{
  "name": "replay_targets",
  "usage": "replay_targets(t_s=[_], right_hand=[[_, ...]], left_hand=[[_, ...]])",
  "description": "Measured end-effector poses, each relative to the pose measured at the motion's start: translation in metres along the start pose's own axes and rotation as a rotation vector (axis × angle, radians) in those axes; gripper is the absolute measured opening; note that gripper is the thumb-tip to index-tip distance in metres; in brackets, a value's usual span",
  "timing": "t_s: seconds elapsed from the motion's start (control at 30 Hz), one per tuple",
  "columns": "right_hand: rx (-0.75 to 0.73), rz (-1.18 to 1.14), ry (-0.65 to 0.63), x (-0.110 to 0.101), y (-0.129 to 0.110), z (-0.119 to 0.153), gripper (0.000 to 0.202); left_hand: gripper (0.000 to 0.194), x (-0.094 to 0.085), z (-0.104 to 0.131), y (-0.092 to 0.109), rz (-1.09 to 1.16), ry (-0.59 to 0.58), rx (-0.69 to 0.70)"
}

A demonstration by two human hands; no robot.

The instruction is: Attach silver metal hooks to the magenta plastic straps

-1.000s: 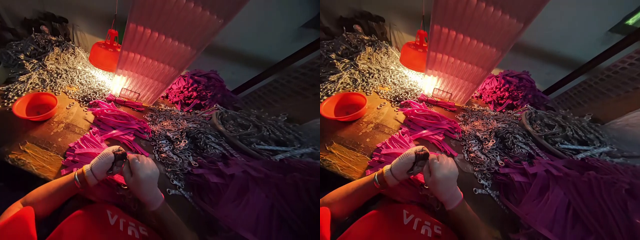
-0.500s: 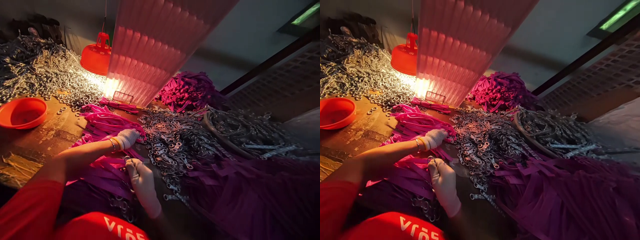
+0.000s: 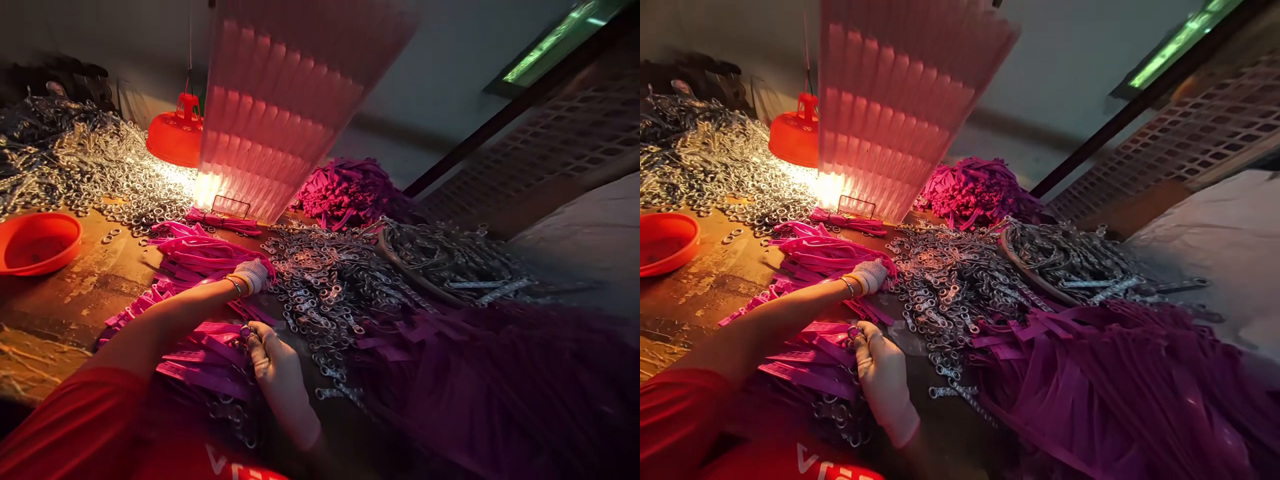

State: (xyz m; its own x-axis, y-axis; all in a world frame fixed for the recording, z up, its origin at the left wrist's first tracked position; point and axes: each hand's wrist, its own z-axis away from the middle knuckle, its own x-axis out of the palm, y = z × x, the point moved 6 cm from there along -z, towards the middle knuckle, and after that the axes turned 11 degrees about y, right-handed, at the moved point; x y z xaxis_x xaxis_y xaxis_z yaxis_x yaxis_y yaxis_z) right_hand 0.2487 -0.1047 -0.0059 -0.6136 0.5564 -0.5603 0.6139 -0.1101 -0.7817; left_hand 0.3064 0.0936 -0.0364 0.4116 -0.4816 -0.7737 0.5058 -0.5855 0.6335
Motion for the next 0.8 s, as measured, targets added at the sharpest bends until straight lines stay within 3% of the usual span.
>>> replay_targets(t_s=[0.13, 0.27, 0.37, 0.47, 0.6, 0.7, 0.8], right_hand=[[-0.085, -0.018, 0.050, -0.006, -0.006, 0.002, 0.021], [-0.078, -0.033, 0.133, -0.018, -0.008, 0.002, 0.022], [-0.084, -0.065, 0.189, -0.028, -0.011, -0.004, 0.025], [-0.123, -0.053, 0.204, -0.032, -0.016, -0.014, 0.027], [-0.272, 0.189, 0.158, -0.018, -0.029, -0.021, 0.030], [-0.378, 0.456, 0.081, -0.002, -0.040, -0.019, 0.029], [-0.427, 0.660, 0.025, 0.006, -0.049, -0.015, 0.027]], left_hand=[[0.027, -0.010, 0.009, -0.010, -0.007, 0.015, 0.002], [0.011, -0.030, 0.026, -0.010, 0.123, 0.040, 0.042], [0.016, -0.042, 0.057, -0.008, 0.263, 0.011, 0.041], [0.021, -0.050, 0.105, -0.010, 0.503, -0.070, -0.026], [0.022, -0.054, 0.167, -0.016, 0.967, -0.108, -0.236], [0.029, -0.054, 0.192, -0.017, 1.014, -0.059, -0.326], [0.029, -0.053, 0.201, -0.013, 0.956, -0.071, -0.338]])
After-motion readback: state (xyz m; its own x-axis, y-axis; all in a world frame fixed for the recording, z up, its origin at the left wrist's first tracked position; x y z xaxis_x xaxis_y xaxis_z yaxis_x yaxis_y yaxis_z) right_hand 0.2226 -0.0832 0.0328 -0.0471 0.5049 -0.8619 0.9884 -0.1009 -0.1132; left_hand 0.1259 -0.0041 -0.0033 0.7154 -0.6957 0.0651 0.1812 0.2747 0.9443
